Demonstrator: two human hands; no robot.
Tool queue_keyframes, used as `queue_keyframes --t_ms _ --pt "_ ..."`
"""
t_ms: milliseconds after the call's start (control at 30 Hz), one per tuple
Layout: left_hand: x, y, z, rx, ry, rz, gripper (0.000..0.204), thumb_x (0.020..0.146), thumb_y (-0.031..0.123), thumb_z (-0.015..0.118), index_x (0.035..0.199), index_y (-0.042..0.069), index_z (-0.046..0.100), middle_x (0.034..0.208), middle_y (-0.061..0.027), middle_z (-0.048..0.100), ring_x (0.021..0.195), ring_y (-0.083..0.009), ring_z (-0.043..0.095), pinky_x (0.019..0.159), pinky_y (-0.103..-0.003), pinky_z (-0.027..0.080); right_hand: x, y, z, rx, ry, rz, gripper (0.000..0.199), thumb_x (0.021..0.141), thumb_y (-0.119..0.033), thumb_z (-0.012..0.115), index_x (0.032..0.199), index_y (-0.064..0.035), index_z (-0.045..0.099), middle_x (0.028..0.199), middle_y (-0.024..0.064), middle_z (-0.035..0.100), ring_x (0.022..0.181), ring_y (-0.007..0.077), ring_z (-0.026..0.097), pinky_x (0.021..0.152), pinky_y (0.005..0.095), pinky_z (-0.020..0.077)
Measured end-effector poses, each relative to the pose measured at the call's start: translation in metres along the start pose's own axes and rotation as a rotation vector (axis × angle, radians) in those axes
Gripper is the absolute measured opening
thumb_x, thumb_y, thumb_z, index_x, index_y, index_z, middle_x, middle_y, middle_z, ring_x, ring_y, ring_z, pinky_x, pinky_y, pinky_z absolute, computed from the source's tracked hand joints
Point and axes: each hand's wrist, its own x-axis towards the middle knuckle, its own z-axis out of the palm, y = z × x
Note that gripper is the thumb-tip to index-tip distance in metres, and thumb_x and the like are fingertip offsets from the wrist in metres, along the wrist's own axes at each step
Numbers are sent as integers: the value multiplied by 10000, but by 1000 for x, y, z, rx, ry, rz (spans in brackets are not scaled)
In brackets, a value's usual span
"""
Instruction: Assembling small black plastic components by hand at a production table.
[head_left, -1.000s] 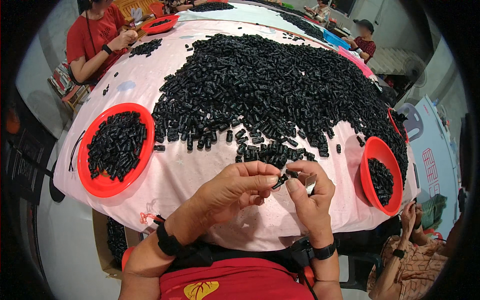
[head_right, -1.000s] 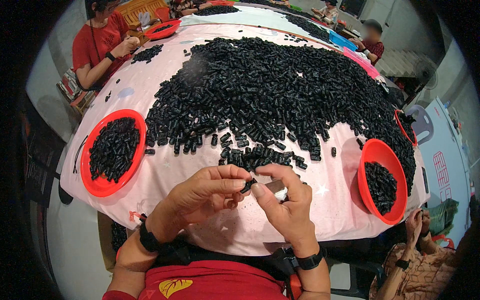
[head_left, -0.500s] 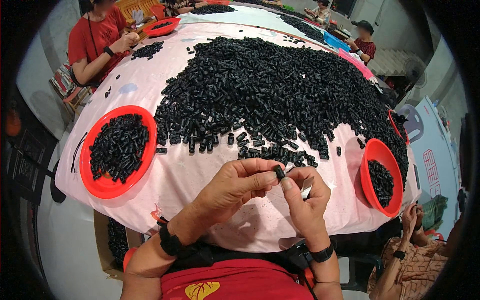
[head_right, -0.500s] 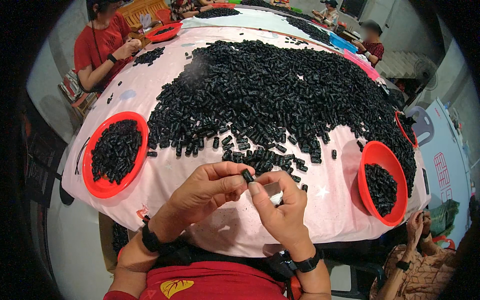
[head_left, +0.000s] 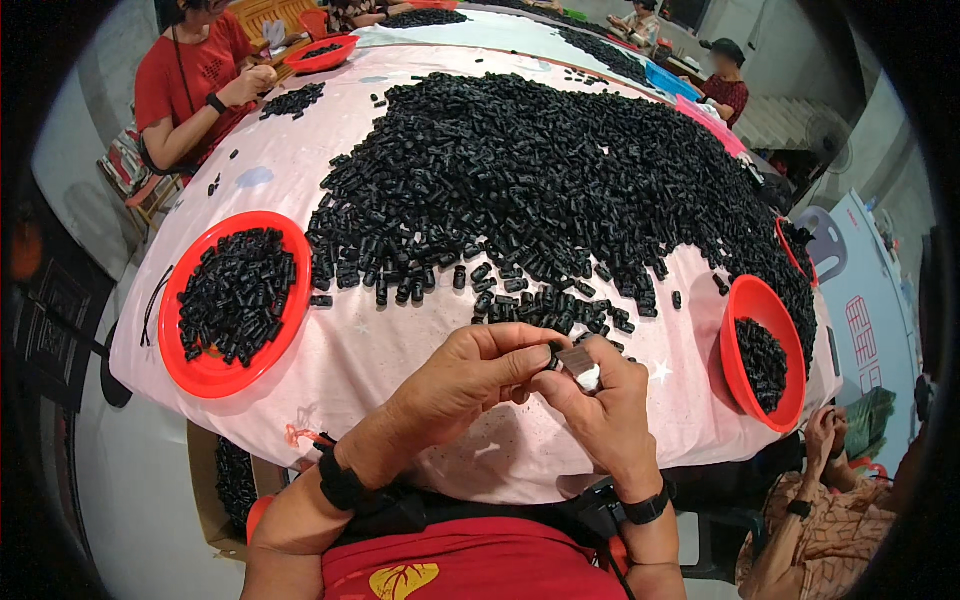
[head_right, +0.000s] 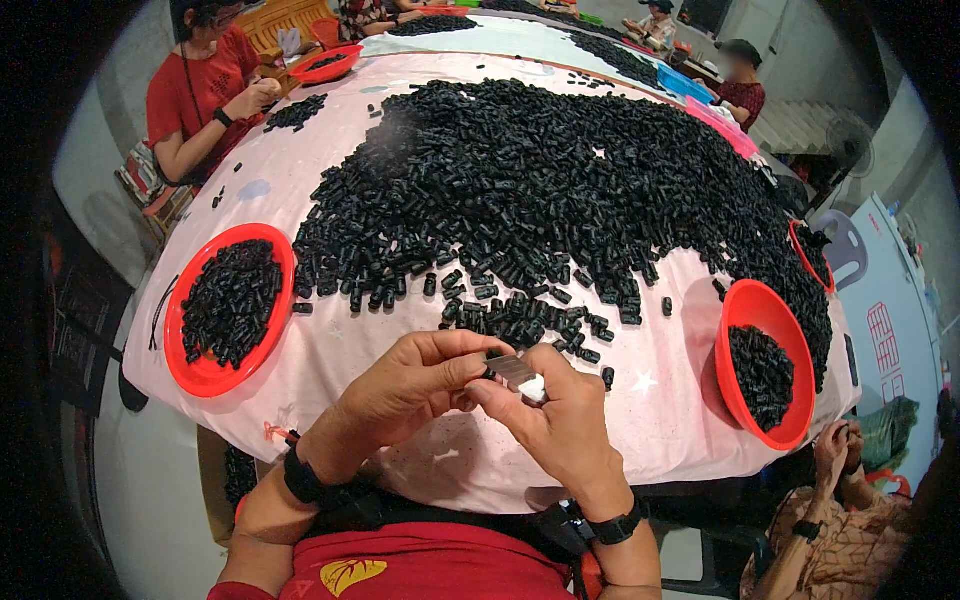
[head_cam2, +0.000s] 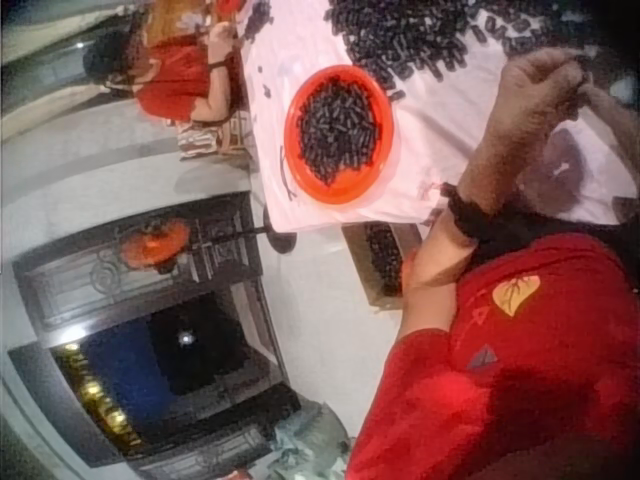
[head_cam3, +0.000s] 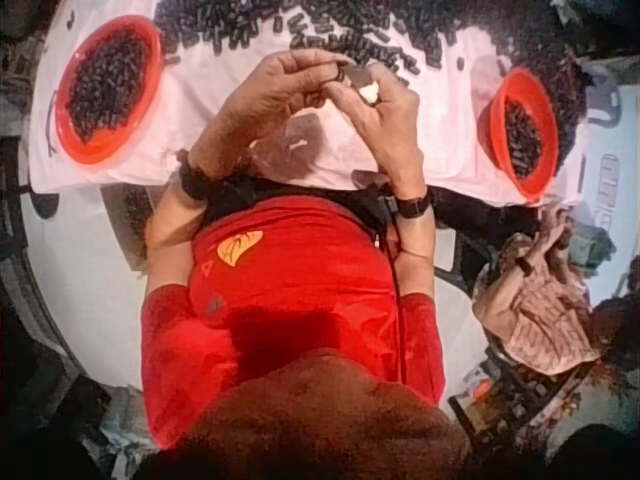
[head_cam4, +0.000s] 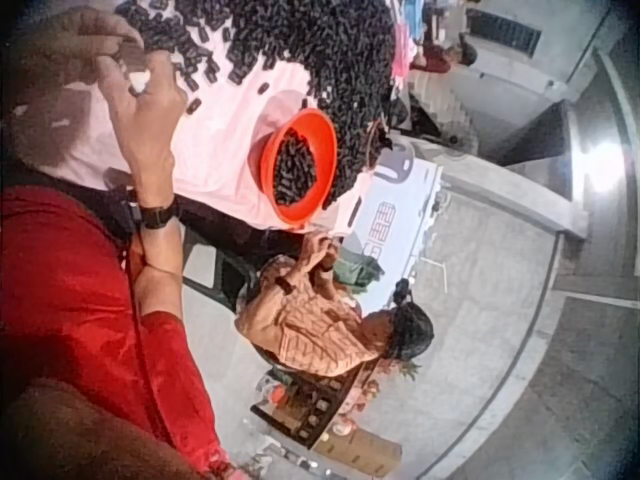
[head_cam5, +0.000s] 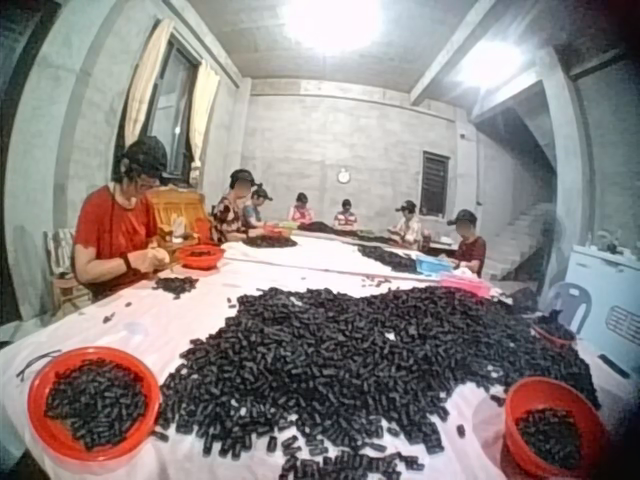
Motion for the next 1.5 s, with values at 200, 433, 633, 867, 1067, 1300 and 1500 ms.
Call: queue_keyframes --t_ms 200,433,633,867,1067,1300,1500 --pt "0 0 -1 5 -30 -24 334 917 168 568 1212 12 550 992 -27 641 826 -70 594 705 -207 479 1 7 1 -68 1 -11 393 753 -360 753 788 -7 584 602 128 604 514 184 614 456 288 459" --pt "1 -3 -2 40 -20 -21 340 916 183 570 1208 8 554 1033 -40 639 861 -80 593 745 -226 477 1 5 0 -100 -9 -16 398 748 -380 748 818 -14 607 608 129 620 534 233 642 458 305 470" --pt "1 -4 -3 42 -26 -1 340 919 181 564 1206 -1 556 1066 -51 633 905 -90 592 786 -234 469 1 8 1 -150 -17 -40 399 751 -384 740 855 -17 622 625 129 630 541 250 645 463 313 478" --pt "2 -7 -4 25 8 -18 324 918 174 563 1192 1 569 1074 -49 631 944 -90 586 783 -225 467 2 9 2 -200 -12 -67 402 763 -383 727 886 -11 634 620 128 622 515 254 628 449 322 464" --pt "2 -6 -1 29 37 -41 316 912 181 573 1182 17 581 1068 -35 631 944 -79 582 803 -220 470 3 12 3 -219 1 -93 408 774 -390 712 893 -7 640 608 125 613 500 251 615 439 323 452" --pt "0 -2 0 -13 11 -32 340 912 167 573 1206 -3 557 1077 -54 629 955 -88 589 832 -227 474 2 15 1 -191 -9 -58 422 757 -409 721 874 -12 640 605 119 615 508 248 622 442 319 459" --pt "1 -3 0 -29 -9 -25 348 910 153 574 1210 -21 548 1094 -76 626 929 -102 604 818 -242 487 1 14 1 -199 4 -76 445 722 -424 744 872 -18 641 612 113 622 524 241 635 456 313 475"
